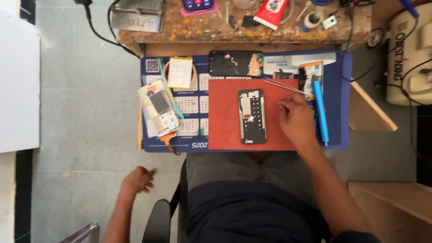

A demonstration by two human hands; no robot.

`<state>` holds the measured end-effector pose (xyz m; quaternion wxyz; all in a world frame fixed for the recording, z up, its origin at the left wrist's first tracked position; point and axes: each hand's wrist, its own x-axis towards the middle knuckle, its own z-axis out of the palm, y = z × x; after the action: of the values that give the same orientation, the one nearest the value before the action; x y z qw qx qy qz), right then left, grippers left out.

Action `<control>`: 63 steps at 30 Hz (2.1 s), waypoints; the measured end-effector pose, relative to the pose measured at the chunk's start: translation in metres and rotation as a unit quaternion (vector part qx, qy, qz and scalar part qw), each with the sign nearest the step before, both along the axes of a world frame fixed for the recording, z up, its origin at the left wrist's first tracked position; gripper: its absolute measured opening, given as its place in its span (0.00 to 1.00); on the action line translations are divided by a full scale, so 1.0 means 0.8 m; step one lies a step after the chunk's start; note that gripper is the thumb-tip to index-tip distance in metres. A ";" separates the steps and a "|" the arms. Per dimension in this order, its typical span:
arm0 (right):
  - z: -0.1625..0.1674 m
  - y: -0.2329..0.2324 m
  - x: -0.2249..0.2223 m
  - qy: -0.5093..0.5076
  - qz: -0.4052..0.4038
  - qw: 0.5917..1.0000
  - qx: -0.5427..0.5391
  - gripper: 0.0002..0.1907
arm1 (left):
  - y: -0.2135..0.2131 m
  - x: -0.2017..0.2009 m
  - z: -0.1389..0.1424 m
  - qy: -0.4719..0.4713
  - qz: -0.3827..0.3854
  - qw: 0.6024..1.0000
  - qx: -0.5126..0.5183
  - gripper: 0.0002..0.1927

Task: The person works on a disassembled smartphone placed on a red mat. They use a small metal tool to scrape and clean the interior frame of the phone, then wipe the area with a cloth. The person continues to scrape and clean different sections of the phone's interior throughout the clip.

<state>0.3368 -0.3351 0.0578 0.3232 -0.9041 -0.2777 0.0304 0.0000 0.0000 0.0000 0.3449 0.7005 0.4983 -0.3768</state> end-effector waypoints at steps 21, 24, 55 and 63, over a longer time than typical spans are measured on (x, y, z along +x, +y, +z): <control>-0.018 0.057 -0.028 0.157 -0.069 0.979 0.112 0.13 | -0.130 0.263 0.055 -0.559 -0.172 0.808 0.076 0.35; -0.014 0.049 -0.029 0.129 -0.028 0.985 0.108 0.13 | -0.126 0.259 0.057 -0.579 -0.185 0.791 0.073 0.42; 0.008 0.008 -0.002 0.104 0.059 0.993 -0.019 0.06 | -0.145 0.258 0.061 -0.564 -0.197 0.795 0.109 0.53; 0.011 -0.002 0.004 0.112 0.081 0.990 0.025 0.26 | -0.147 0.254 0.047 -0.590 -0.222 0.765 0.131 0.55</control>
<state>0.3401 -0.3368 0.0662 0.3714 -0.8611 -0.3129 0.1506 0.2032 -0.1173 0.0378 0.3821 0.9142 0.0712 0.1144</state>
